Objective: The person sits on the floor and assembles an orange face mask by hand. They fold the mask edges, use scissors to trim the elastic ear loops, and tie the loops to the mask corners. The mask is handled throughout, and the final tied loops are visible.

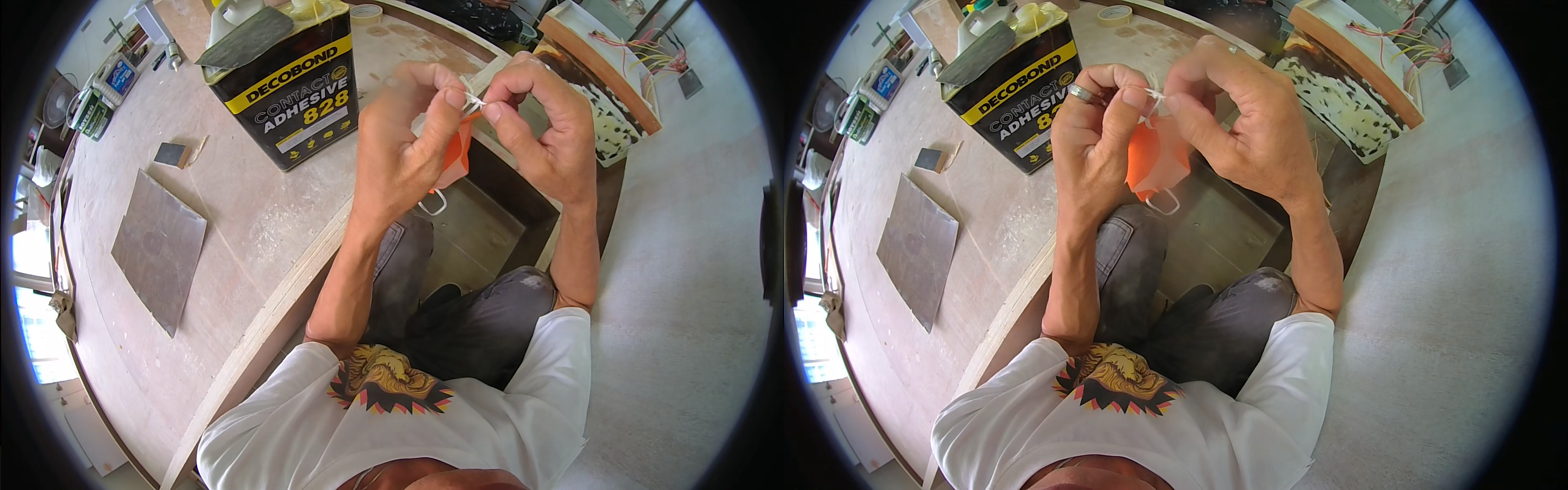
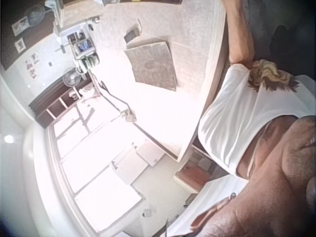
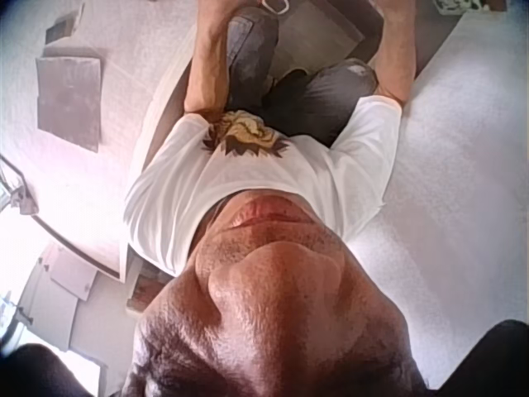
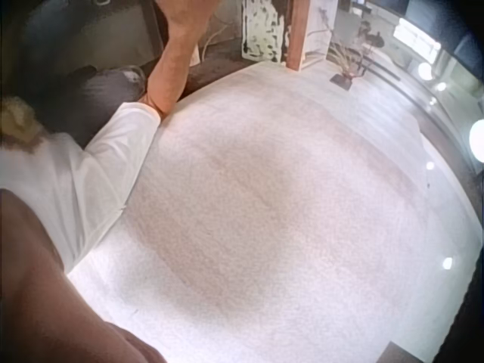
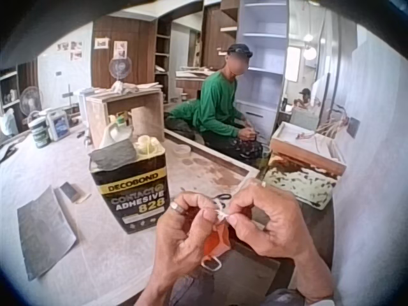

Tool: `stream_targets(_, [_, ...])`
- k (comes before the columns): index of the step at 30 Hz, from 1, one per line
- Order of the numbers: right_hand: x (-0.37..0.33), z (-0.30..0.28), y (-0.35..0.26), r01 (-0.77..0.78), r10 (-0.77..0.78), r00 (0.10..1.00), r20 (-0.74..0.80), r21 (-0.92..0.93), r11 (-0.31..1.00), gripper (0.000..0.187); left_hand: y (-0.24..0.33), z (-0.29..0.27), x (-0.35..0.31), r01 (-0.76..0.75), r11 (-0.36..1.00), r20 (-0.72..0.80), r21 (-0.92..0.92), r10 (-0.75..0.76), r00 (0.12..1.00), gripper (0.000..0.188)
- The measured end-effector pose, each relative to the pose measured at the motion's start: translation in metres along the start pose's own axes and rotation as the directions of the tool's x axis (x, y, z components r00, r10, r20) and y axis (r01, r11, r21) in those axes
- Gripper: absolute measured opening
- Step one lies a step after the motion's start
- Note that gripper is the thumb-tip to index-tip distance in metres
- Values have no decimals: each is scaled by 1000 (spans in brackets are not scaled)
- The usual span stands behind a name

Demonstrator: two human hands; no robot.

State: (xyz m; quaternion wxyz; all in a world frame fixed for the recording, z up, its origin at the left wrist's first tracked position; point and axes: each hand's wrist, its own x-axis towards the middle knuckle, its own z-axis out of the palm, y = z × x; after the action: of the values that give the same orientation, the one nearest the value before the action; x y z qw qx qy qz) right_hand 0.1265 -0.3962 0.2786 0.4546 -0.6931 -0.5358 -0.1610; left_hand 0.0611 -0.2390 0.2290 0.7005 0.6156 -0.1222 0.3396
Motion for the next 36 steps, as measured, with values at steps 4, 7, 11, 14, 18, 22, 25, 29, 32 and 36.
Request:
stream_targets(4, [0,0,1,-16,12,999,48,71,997,6,-7,-3,1,84,977,65,-194,-72,995,18])
stream_targets(7, [2,0,8,27,-27,1000,-3,104,994,5,-5,-3,1,170,956,84,-241,-154,984,20])
stream_targets(11, [3,-1,7,20,-20,1000,6,62,998,6,-1,1,1,0,991,19,-135,2,1000,19])
stream_targets(14, [3,1,4,22,-23,1000,9,47,999,6,0,-2,2,-61,997,54,-44,64,997,19])
stream_targets(18, [1,1,3,19,-19,999,39,8,1000,7,-4,-7,2,-26,999,54,-30,28,998,19])
stream_targets(22, [0,3,3,33,-31,998,51,-31,999,8,-4,-5,3,62,979,3,-196,-62,998,21])
stream_targets(25, [1,4,6,70,-67,997,36,-85,994,8,-6,-4,3,96,934,13,-343,-98,995,23])
stream_targets(29, [1,3,5,63,-60,997,40,-82,995,10,-5,-4,2,84,942,7,-324,-87,996,19])
stream_targets(32, [2,4,4,39,-39,999,24,1,999,11,-6,-3,2,-2,967,3,-256,3,1000,15])
stream_targets(36, [4,3,3,37,-37,999,-14,7,999,9,-1,0,0,-26,985,6,-172,27,1000,12])
